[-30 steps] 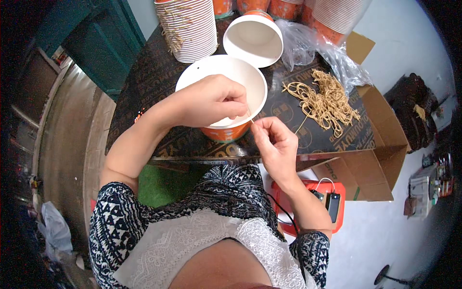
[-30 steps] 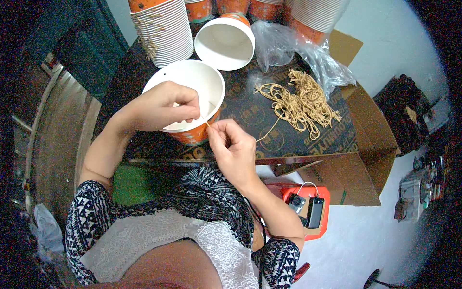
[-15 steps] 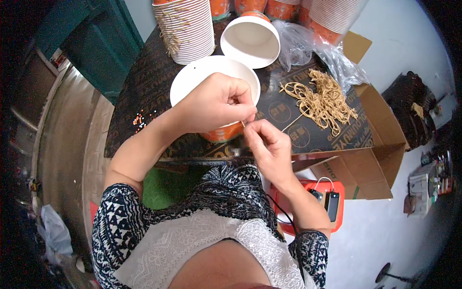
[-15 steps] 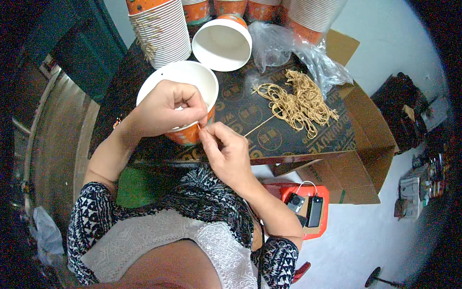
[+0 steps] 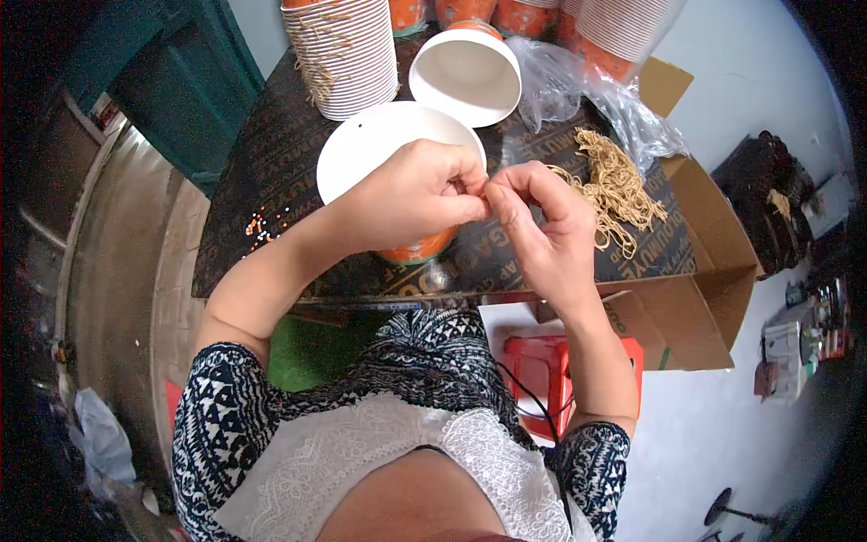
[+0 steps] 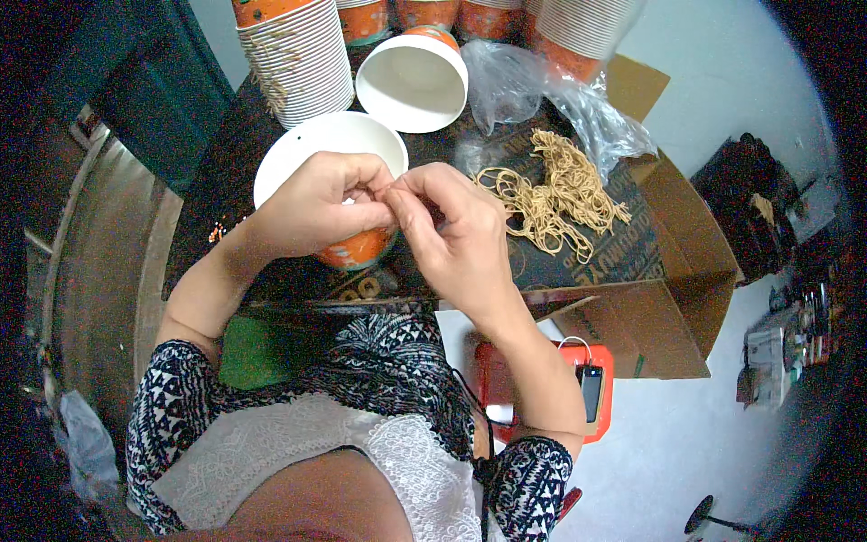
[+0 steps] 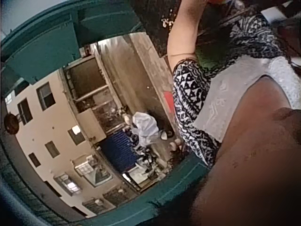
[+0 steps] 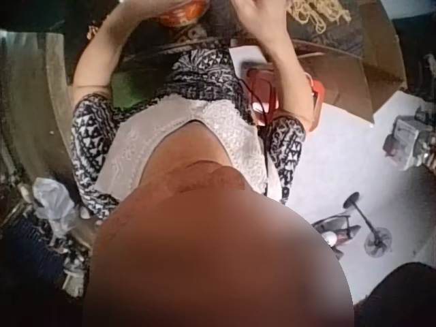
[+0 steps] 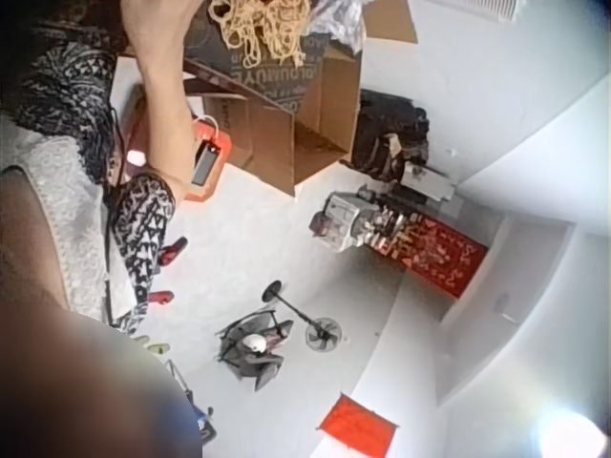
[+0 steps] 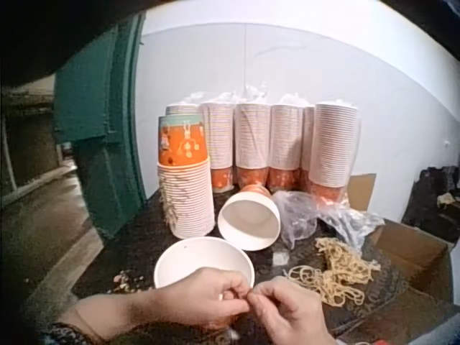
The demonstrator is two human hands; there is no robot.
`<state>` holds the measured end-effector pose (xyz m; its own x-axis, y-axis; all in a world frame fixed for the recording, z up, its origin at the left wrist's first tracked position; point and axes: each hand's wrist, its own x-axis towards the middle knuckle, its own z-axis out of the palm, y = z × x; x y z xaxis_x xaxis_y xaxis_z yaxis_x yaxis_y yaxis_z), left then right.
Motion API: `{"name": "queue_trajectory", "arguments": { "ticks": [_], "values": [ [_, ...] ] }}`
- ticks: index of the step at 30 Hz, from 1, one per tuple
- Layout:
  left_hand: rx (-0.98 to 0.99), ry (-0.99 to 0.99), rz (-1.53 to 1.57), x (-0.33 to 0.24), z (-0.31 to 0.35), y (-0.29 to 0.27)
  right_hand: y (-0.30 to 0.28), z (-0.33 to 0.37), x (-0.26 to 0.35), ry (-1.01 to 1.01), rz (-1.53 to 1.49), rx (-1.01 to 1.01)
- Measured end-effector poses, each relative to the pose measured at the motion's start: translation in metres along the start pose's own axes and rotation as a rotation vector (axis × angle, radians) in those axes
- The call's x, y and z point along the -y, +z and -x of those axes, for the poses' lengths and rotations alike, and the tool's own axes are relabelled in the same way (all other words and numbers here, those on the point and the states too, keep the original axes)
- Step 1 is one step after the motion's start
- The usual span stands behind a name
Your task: Attaching elastic strings to paper bowls by threading them through holes and tying them.
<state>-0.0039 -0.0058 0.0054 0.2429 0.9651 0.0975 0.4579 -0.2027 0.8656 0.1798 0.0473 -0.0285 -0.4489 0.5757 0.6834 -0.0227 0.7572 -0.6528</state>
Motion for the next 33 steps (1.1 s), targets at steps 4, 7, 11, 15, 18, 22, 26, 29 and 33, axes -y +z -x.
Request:
{"name": "queue_trajectory", "arguments": {
  "ticks": [4,7,11,15,18,22,26,29,33],
  "values": [
    [-0.063,0.010,0.034,0.011,-0.004,-0.004,-0.003,0.006,-0.038,0.003,0.027,0.057],
    [-0.050,-0.096,0.236,0.002,-0.001,-0.012,-0.031,0.016,-0.096,0.160,0.212,0.229],
    [-0.045,-0.052,0.374,0.008,0.004,-0.021,-0.092,0.016,-0.164,0.285,0.408,0.140],
    [-0.036,-0.110,0.488,0.013,0.006,-0.018,-0.092,0.002,-0.135,0.135,0.494,0.288],
    [-0.042,-0.119,0.526,0.015,0.007,-0.018,-0.051,-0.004,-0.062,-0.084,0.221,0.151],
    [-0.015,-0.085,0.504,0.014,0.004,-0.015,-0.010,0.016,-0.013,-0.213,0.133,0.148],
    [0.049,-0.031,0.449,0.014,0.001,-0.013,0.015,0.021,-0.010,-0.183,0.176,-0.015],
    [0.080,-0.019,0.461,0.016,0.001,-0.013,0.022,0.021,-0.014,-0.116,0.066,-0.090],
    [0.080,-0.006,0.443,0.015,0.002,-0.013,0.025,0.020,-0.012,-0.073,-0.039,-0.074]
  ]
}}
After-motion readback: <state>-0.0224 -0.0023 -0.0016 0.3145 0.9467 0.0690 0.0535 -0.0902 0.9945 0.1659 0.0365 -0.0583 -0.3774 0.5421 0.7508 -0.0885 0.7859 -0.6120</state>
